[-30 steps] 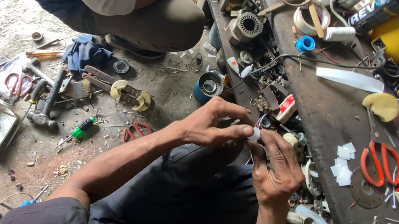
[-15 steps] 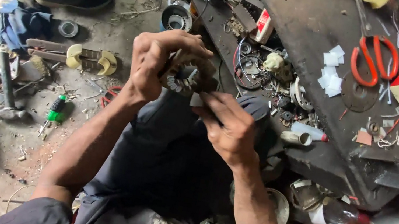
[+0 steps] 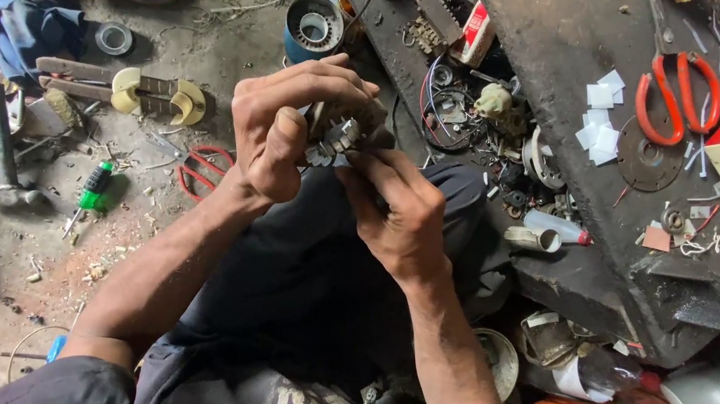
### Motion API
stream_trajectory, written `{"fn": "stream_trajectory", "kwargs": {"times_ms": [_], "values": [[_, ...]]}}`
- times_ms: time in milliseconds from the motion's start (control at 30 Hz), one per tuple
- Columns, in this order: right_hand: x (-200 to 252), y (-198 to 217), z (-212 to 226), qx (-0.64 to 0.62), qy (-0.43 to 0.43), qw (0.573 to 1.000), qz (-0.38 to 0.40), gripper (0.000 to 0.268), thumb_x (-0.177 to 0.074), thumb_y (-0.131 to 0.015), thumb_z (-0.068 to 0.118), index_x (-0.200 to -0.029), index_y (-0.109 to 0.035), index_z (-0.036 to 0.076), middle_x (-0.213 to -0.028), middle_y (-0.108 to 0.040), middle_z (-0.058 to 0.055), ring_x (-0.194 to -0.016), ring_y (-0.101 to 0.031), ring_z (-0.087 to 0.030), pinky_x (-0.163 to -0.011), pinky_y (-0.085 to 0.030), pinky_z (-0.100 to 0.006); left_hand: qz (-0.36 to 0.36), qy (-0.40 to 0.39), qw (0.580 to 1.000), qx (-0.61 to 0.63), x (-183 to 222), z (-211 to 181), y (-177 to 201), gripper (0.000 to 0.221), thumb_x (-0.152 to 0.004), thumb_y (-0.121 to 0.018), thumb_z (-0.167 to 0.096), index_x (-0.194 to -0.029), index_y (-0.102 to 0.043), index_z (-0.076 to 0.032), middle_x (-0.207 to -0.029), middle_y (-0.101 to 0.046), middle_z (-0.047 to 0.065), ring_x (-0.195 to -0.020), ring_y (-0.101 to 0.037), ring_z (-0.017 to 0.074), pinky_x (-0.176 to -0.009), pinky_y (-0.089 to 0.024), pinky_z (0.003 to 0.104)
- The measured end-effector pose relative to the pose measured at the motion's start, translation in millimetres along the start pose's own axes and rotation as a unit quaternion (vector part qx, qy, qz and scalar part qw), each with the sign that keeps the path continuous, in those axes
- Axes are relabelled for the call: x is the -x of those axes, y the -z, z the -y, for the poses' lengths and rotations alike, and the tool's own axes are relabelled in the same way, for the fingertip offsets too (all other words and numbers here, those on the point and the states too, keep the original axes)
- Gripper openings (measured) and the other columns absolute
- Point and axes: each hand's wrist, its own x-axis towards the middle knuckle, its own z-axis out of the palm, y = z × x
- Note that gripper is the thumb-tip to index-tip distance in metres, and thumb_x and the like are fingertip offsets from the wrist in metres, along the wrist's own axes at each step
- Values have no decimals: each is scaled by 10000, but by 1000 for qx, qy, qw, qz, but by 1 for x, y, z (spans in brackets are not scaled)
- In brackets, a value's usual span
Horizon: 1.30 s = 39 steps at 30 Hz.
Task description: The person sits on the floor of a cluttered repair workshop and reworks an electric motor stator, pressing small white insulating pieces into the stator slots by hand and trimming pieces with scissors. They then squeeze glue from a small bottle around the stator slots to secure the pieces.
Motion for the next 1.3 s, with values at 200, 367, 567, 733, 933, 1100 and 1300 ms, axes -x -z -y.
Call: {"fn": "stream_trajectory", "kwargs": {"times_ms": [200,367,567,733,933,1100,1300], "values": [[-2,-9,7,-21,-77,996,-32,115,-997,-941,65,-1104,-898,73,-983,-847,-95,-916,-871,-280,-796,-695,-380,-30,-16,999,-19,7,-7,-7,884,-1221,-327,-716,-1136,-843,-3,-1072,-837,173,-1119,-854,329,-1237,-547,542],[-6,-14,15,-20,-105,993,-54,88,-978,-945,80,-1028,-875,63,-904,-838,-97,-866,-867,-292,-774,-688,-391,-46,-38,998,-34,16,-4,-12,860,-1214,-357,-695,-1134,-847,8,-1090,-844,180,-1167,-868,361,-1289,-493,507],[-3,-15,15,-68,-125,988,-65,80,-977,-930,18,-1029,-882,55,-909,-851,-122,-856,-872,-290,-740,-673,-367,-49,-50,997,-33,18,-3,-12,827,-1221,-384,-671,-1155,-840,15,-1118,-841,189,-1202,-861,383,-1297,-475,531],[11,-19,9,-37,-78,993,-81,236,-883,-1003,-64,-1078,-916,35,-995,-869,-164,-909,-879,-320,-768,-686,-381,-55,-43,997,-31,17,-3,-11,866,-1219,-362,-661,-1131,-841,55,-1097,-844,223,-1158,-867,406,-1262,-519,555],[15,-23,0,-34,-61,994,-84,246,-897,-1018,-34,-1108,-925,52,-1027,-865,-140,-908,-871,-283,-764,-687,-357,-72,-30,996,-34,16,-6,-11,914,-1225,-311,-674,-1113,-841,62,-1061,-846,235,-1112,-875,402,-1217,-565,572],[11,-23,-1,-47,-62,995,-65,196,-926,-996,-26,-1090,-918,46,-1016,-857,-145,-893,-863,-287,-765,-685,-363,-76,-29,997,-18,14,-5,-10,909,-1230,-310,-660,-1101,-839,68,-1045,-834,236,-1103,-867,397,-1200,-579,572],[24,-18,-17,-107,-154,982,-27,195,-931,-988,10,-1107,-922,65,-949,-872,-123,-881,-853,-236,-777,-672,-370,-86,-29,996,-5,13,1,-6,897,-1233,-303,-638,-1087,-834,70,-1007,-820,230,-1042,-861,389,-1136,-622,573]]}}
